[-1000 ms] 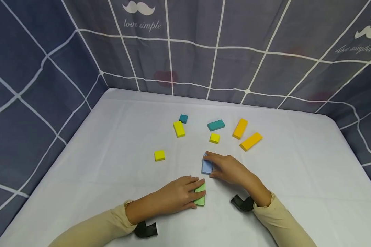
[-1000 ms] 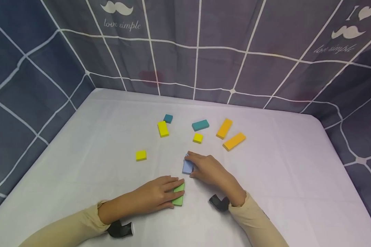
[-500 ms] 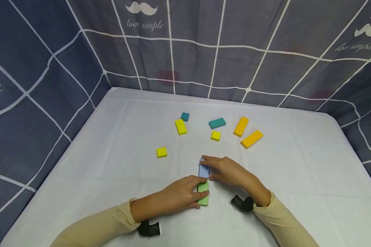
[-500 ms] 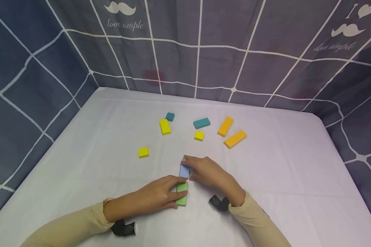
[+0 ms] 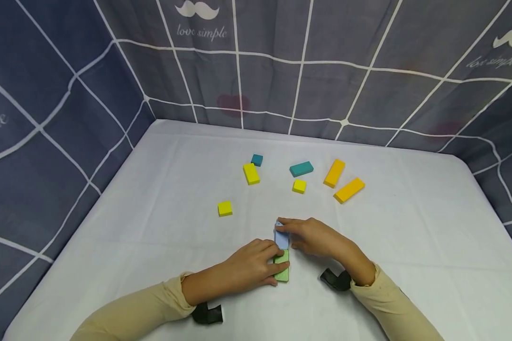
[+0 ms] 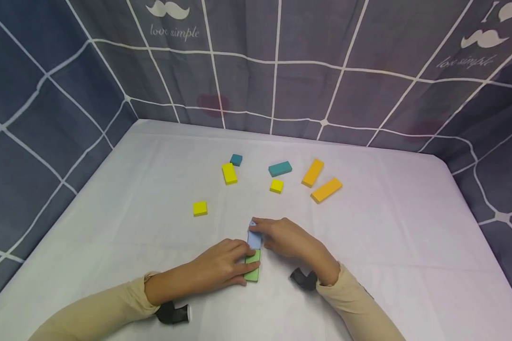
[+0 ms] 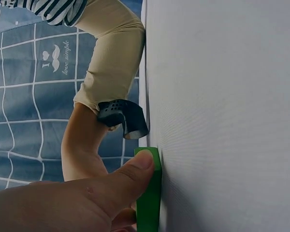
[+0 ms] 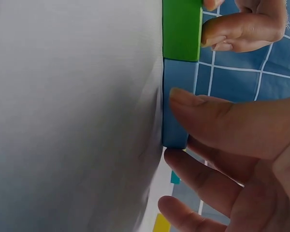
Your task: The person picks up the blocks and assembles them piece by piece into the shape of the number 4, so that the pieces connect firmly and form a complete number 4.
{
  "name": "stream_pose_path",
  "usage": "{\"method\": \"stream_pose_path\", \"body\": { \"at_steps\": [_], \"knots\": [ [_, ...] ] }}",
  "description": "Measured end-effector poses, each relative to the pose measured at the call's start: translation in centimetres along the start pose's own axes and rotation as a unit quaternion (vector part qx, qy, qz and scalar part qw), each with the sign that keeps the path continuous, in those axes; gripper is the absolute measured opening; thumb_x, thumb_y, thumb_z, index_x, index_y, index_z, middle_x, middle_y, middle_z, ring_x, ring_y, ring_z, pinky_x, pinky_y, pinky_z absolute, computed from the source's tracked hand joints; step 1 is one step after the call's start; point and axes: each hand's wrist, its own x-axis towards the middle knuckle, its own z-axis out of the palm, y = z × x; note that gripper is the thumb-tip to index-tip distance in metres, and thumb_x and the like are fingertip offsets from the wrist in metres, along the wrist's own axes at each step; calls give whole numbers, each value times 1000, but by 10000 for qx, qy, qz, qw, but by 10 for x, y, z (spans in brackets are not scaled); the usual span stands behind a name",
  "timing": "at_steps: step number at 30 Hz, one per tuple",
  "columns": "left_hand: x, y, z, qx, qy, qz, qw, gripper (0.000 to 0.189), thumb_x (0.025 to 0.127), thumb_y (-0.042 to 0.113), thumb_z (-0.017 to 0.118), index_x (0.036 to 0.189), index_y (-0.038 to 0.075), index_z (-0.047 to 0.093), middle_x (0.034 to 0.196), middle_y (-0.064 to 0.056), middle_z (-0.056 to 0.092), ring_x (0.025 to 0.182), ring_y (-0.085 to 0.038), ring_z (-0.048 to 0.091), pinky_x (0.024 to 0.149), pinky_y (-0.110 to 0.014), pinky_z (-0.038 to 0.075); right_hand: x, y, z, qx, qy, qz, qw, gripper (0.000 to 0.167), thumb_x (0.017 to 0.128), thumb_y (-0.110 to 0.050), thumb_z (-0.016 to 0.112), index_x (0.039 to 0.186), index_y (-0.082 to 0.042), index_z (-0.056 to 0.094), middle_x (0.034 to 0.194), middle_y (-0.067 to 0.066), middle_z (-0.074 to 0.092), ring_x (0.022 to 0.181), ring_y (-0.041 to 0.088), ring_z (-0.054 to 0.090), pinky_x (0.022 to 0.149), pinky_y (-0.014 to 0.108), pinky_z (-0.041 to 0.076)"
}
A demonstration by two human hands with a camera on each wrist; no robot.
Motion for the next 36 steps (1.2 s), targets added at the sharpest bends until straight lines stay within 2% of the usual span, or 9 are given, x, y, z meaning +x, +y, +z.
{"method": "stream_pose_path", "body": {
  "at_steps": [8,15,19,24,31,36],
  "knots": [
    [1,-2,0,-71,-87,-32,9999,41,80,51,60,113,28,65,111,6,57,108,-13,48,91,-25,41,1,1,-5,-128,-55,-123,9998,46,82,-6,65,126,-9,55,135,9,50,108,24,59,88,36,48],
    [0,1,-7,-18,-228,172,9996,44,77,53,63,111,25,67,110,7,59,109,-13,51,94,-26,41,0,-2,-7,-106,-185,-253,9995,46,80,-5,65,125,-9,56,133,8,52,114,23,55,90,37,48],
    [-3,7,-9,5,-287,303,9991,43,80,55,58,110,26,67,109,7,58,107,-12,52,91,-25,43,-3,-2,-4,-39,-300,-239,9993,43,81,-6,65,123,-11,58,130,5,54,114,21,56,90,36,48],
    [-6,14,-7,34,-67,400,9992,37,82,54,55,107,29,68,106,9,59,107,-15,54,93,-27,43,-5,-4,-1,77,-407,-365,9985,40,82,-8,65,121,-14,60,128,3,56,113,20,57,88,34,49],
    [-4,18,-6,453,363,717,9957,33,84,52,52,104,33,68,101,9,58,102,-16,57,91,-29,45,-7,-8,-4,203,-539,-302,9979,36,84,-10,63,119,-16,62,126,-1,57,112,16,57,88,32,49],
    [-4,16,-6,587,453,720,9946,30,84,53,51,102,36,69,103,9,59,100,-15,56,91,-31,44,-5,-9,-5,144,-595,-364,9975,35,85,-12,63,119,-16,62,126,-1,58,110,15,58,88,31,49]
  ]
}}
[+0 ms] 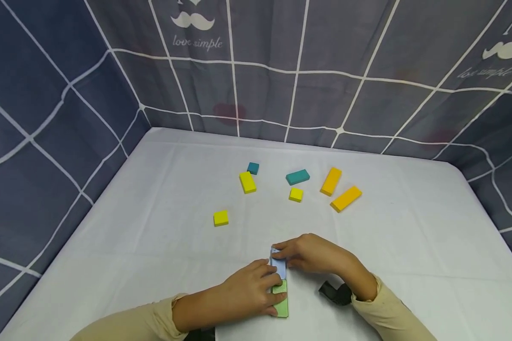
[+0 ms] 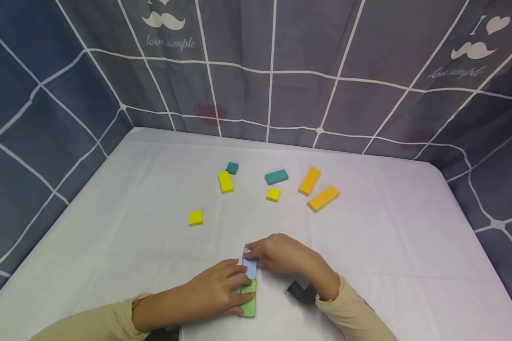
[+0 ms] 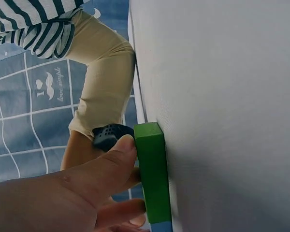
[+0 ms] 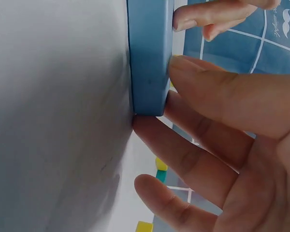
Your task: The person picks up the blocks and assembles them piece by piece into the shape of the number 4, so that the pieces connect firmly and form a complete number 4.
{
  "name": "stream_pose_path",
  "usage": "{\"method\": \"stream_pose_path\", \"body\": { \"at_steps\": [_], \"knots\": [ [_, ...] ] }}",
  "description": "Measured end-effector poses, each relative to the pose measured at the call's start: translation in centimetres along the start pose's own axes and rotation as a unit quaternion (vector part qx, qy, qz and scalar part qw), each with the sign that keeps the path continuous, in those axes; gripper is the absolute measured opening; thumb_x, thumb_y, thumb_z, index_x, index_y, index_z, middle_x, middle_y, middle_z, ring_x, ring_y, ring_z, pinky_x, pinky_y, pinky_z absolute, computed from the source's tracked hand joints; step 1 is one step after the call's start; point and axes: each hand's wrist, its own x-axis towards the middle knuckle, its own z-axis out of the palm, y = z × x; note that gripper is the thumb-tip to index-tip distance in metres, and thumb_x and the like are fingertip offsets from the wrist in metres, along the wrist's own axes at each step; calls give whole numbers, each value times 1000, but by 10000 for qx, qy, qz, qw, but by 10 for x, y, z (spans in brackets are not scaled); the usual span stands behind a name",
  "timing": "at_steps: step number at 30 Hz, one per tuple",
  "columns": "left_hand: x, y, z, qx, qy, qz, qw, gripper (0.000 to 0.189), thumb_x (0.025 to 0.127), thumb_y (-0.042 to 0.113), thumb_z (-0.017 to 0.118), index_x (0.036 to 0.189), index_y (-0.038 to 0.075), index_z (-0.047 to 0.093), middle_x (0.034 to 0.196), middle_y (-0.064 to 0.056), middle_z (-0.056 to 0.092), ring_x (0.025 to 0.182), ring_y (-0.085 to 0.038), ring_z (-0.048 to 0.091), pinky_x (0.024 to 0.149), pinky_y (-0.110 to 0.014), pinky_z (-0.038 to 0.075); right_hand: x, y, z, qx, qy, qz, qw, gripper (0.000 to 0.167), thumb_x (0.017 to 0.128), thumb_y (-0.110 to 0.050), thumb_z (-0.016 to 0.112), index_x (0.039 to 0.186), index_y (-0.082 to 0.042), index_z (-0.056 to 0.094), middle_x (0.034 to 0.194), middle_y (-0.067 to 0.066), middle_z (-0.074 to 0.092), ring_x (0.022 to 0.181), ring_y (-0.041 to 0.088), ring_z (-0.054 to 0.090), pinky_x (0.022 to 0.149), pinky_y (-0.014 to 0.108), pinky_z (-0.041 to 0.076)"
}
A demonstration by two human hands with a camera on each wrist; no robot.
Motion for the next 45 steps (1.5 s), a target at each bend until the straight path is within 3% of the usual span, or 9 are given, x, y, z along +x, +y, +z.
{"method": "stream_pose_path", "body": {
  "at_steps": [5,9,19,24,26,29,32,35,45],
  "knots": [
    [1,-1,-1,45,-76,-95,9999,31,83,55,53,103,37,68,115,7,61,102,-13,57,94,-34,42,6,3,-4,-134,-82,-216,9996,32,84,-11,63,116,-17,64,120,-1,62,105,13,61,84,27,50],
    [1,1,0,116,-111,-41,9999,31,82,56,53,103,38,68,114,7,64,101,-13,58,95,-35,42,10,4,-7,-91,-118,-337,9993,28,84,-14,64,111,-18,68,114,-2,65,104,10,61,83,24,50],
    [1,0,1,210,37,7,9998,30,82,56,54,101,38,68,112,7,64,100,-13,58,93,-35,43,8,6,-6,116,-45,-157,9998,28,83,-17,65,111,-18,67,112,-4,66,101,10,62,83,27,50],
    [0,0,0,162,-27,-37,9999,29,82,55,53,101,38,68,113,7,63,100,-14,58,90,-34,44,12,9,-9,413,-46,67,9991,35,85,-23,64,118,-14,62,112,-4,65,100,6,61,86,26,49],
    [0,-1,-1,121,-118,-31,9999,29,84,54,52,102,38,67,114,7,63,100,-14,58,90,-34,44,12,13,-12,498,105,155,9986,38,86,-23,63,122,-12,60,114,-2,65,102,8,61,88,29,48],
    [1,-2,-3,63,-267,-6,9996,29,86,53,50,103,37,67,116,6,62,100,-14,57,90,-33,45,10,21,-18,482,678,347,9959,39,86,-20,62,123,-9,58,117,2,64,107,15,60,90,35,48],
    [2,-2,-4,9,-397,16,9992,29,87,53,49,105,38,66,117,5,62,101,-14,58,90,-32,45,4,34,-23,357,1419,792,9861,40,85,-18,63,124,-8,57,121,6,61,112,23,57,92,41,46],
    [2,-2,-3,20,-377,54,9993,29,87,53,49,105,38,66,117,6,62,101,-13,58,89,-31,45,1,48,-25,210,1844,1258,9745,43,85,-18,64,125,-6,55,127,12,56,120,32,48,97,48,40],
    [1,-3,-3,-31,-423,28,9991,30,88,52,48,106,38,66,118,5,62,102,-14,58,88,-31,46,8,68,-19,-132,1760,1812,9675,61,83,-25,66,135,-3,43,140,18,40,132,43,27,104,56,28]
  ]
}}
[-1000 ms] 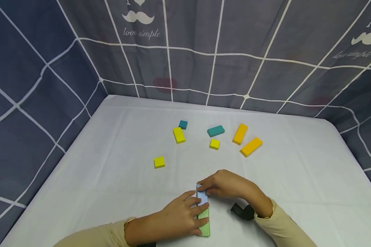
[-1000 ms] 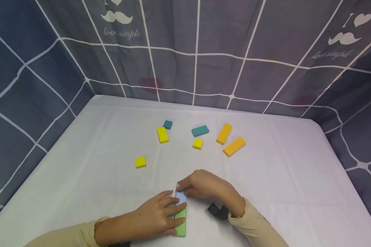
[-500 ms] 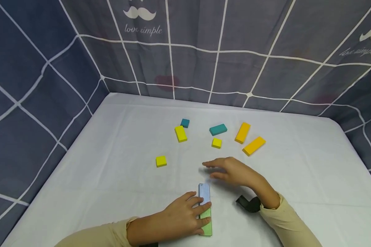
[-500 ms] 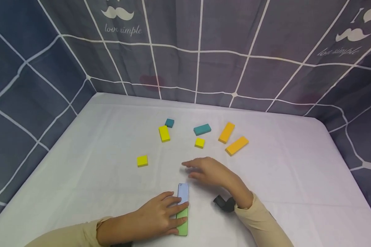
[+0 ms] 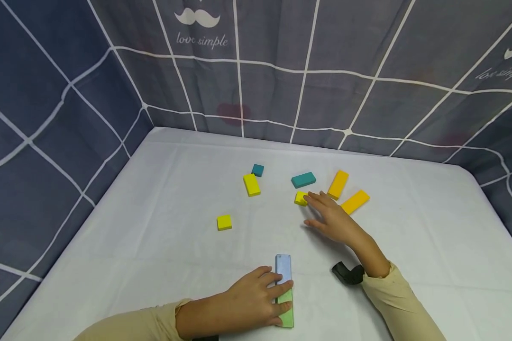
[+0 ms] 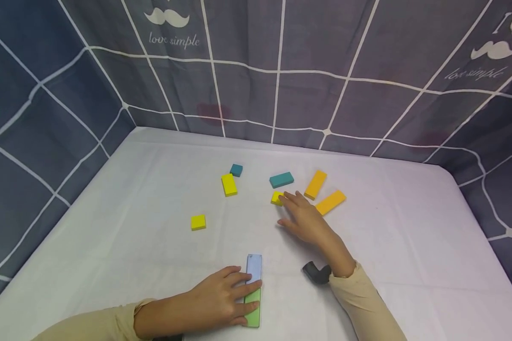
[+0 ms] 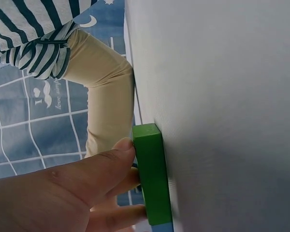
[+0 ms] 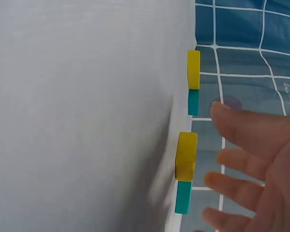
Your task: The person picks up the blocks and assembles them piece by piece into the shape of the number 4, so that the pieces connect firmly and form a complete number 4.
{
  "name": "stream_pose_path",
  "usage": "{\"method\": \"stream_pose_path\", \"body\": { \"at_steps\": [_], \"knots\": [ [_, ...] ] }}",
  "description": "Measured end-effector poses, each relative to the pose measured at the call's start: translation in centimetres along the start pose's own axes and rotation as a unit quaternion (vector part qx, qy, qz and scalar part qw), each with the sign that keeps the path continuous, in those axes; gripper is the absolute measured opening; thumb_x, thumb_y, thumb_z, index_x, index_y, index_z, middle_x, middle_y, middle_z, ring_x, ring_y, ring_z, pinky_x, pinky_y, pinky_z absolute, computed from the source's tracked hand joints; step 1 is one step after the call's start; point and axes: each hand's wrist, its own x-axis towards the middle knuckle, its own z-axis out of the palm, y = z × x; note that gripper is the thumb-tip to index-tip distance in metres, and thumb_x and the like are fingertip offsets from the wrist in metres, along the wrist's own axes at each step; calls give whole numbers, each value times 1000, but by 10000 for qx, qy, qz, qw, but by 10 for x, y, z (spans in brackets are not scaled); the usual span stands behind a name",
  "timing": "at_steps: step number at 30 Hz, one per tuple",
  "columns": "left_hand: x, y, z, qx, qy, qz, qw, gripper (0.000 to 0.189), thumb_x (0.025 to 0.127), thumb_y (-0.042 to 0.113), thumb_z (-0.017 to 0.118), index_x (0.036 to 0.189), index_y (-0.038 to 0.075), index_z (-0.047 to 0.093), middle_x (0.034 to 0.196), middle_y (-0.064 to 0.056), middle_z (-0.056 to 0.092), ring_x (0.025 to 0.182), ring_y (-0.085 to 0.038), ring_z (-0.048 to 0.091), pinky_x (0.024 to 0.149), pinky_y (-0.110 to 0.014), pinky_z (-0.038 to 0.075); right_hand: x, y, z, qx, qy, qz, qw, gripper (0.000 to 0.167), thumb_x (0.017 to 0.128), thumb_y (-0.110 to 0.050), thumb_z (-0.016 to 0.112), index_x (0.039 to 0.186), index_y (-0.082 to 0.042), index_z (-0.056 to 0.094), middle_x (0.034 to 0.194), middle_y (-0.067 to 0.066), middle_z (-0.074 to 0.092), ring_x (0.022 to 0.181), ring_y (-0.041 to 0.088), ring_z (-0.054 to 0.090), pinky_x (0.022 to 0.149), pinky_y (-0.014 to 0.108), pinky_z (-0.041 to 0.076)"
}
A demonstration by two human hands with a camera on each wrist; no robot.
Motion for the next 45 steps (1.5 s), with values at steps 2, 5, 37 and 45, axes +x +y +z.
{"method": "stream_pose_path", "body": {
  "at_steps": [2,5,37,45],
  "knots": [
    [0,0,0,-6,10,-4,10000,30,88,53,48,106,38,66,118,5,62,101,-14,57,88,-32,45,0,0,1,-53,-114,75,9999,60,83,-27,65,134,-3,44,140,18,41,133,43,26,104,56,27],
    [1,-1,-1,-31,-3,-21,10000,30,88,53,48,106,38,66,118,5,62,102,-14,57,88,-32,45,-1,-3,1,-140,-229,125,9996,57,83,-28,65,133,-5,47,138,15,45,132,42,28,103,57,28],
    [2,-2,-4,-223,-593,-41,9980,32,91,50,45,114,37,62,124,5,58,107,-15,55,90,-32,45,-34,-53,6,-1576,-442,-645,9844,46,76,-33,72,118,-17,63,125,1,59,103,27,51,80,38,48],
    [2,-2,-3,-161,-520,-29,9985,30,90,50,47,112,38,63,123,5,58,107,-15,55,90,-31,44,-39,-63,6,-1735,-414,-809,9806,35,76,-33,72,109,-21,68,115,-1,64,89,20,48,68,27,43]
  ]
}}
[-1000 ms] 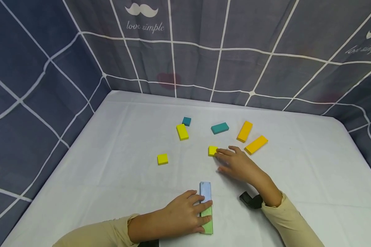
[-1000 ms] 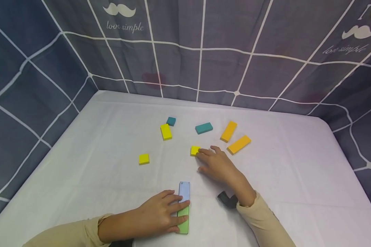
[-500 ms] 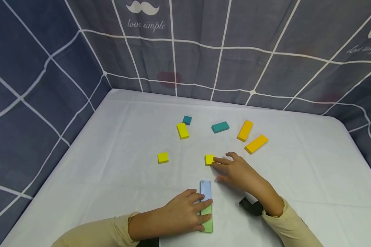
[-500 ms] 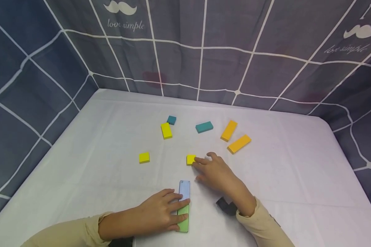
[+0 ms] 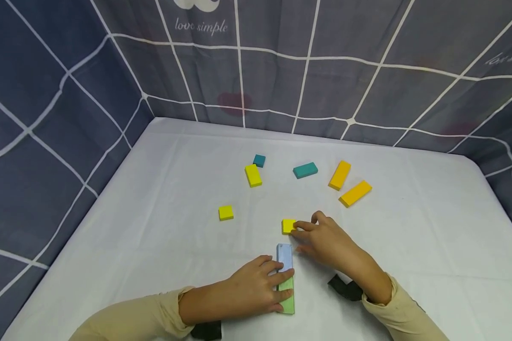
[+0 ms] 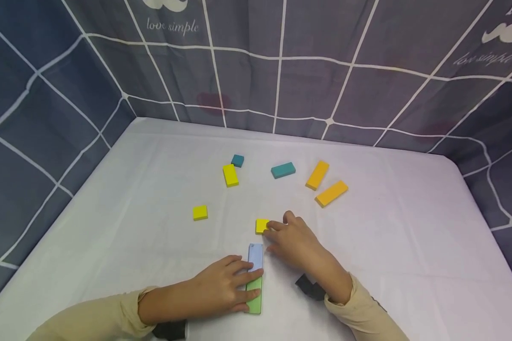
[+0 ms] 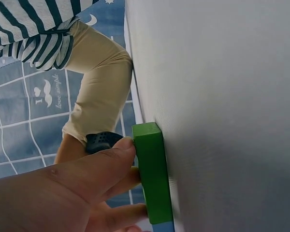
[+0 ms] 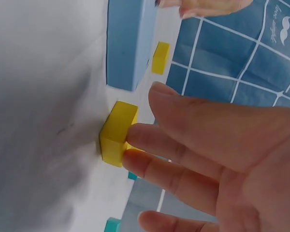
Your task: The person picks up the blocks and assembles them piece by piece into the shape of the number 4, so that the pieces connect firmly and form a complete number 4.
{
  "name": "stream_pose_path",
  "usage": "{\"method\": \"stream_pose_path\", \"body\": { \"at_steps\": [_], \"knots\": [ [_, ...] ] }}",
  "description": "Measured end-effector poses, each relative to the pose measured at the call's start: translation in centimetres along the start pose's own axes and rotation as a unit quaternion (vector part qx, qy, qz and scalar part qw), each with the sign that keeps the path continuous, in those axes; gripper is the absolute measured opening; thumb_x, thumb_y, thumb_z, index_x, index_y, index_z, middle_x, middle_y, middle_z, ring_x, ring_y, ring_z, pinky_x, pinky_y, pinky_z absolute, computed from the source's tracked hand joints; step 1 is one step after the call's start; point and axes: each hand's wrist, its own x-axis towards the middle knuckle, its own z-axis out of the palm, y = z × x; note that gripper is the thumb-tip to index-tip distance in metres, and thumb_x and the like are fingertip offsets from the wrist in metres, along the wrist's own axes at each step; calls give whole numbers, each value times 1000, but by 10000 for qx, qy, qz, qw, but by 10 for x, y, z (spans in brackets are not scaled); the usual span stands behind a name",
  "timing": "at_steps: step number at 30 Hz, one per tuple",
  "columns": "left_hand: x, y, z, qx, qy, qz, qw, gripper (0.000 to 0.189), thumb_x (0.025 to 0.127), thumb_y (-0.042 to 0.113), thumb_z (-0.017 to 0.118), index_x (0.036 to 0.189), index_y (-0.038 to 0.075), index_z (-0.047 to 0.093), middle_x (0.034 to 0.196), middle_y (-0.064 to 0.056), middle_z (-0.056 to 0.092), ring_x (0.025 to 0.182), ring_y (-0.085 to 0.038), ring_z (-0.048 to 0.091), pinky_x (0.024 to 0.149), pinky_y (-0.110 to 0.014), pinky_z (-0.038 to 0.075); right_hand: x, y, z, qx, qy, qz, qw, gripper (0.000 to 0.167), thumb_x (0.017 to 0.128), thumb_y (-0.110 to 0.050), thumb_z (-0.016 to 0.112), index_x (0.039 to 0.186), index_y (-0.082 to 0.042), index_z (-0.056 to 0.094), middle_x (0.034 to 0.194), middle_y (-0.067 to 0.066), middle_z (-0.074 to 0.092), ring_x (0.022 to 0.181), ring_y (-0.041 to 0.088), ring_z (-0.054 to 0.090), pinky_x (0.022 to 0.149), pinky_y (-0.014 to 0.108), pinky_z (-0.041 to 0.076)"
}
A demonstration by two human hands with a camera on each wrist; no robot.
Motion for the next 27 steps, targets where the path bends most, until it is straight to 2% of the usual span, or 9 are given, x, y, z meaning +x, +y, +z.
{"method": "stream_pose_path", "body": {
  "at_steps": [3,14,19,22,27],
  "knots": [
    [0,0,0,34,96,-18,9999,30,89,51,47,110,38,65,122,5,59,106,-15,55,89,-31,44,-2,-3,-2,-35,35,-131,9999,33,75,-32,72,107,-21,70,112,-1,66,86,19,47,65,25,41],
    [1,-1,-1,-143,6,-90,9999,29,89,49,49,110,38,65,123,6,59,107,-14,54,90,-31,43,-4,-12,-5,89,-1,-317,9995,34,75,-32,72,106,-17,69,107,0,67,76,15,43,60,22,35],
    [2,0,2,-285,171,-175,9993,26,89,48,50,106,38,67,121,7,60,106,-14,55,90,-29,43,-6,-12,-7,228,41,-484,9986,32,78,-29,70,106,-14,68,105,1,68,75,15,44,61,22,35],
    [2,0,4,-349,364,-241,9984,23,87,46,53,102,38,69,118,7,62,104,-14,56,89,-28,43,-6,-10,-8,418,86,-544,9976,30,78,-26,70,105,-14,68,102,-1,69,78,15,45,62,22,37],
    [2,1,7,-487,587,-367,9964,20,84,46,58,97,37,71,115,9,63,102,-14,56,88,-27,43,-4,-5,-9,718,298,-548,9955,32,80,-24,69,109,-12,66,106,-2,68,91,18,52,73,30,45]
  ]
}}
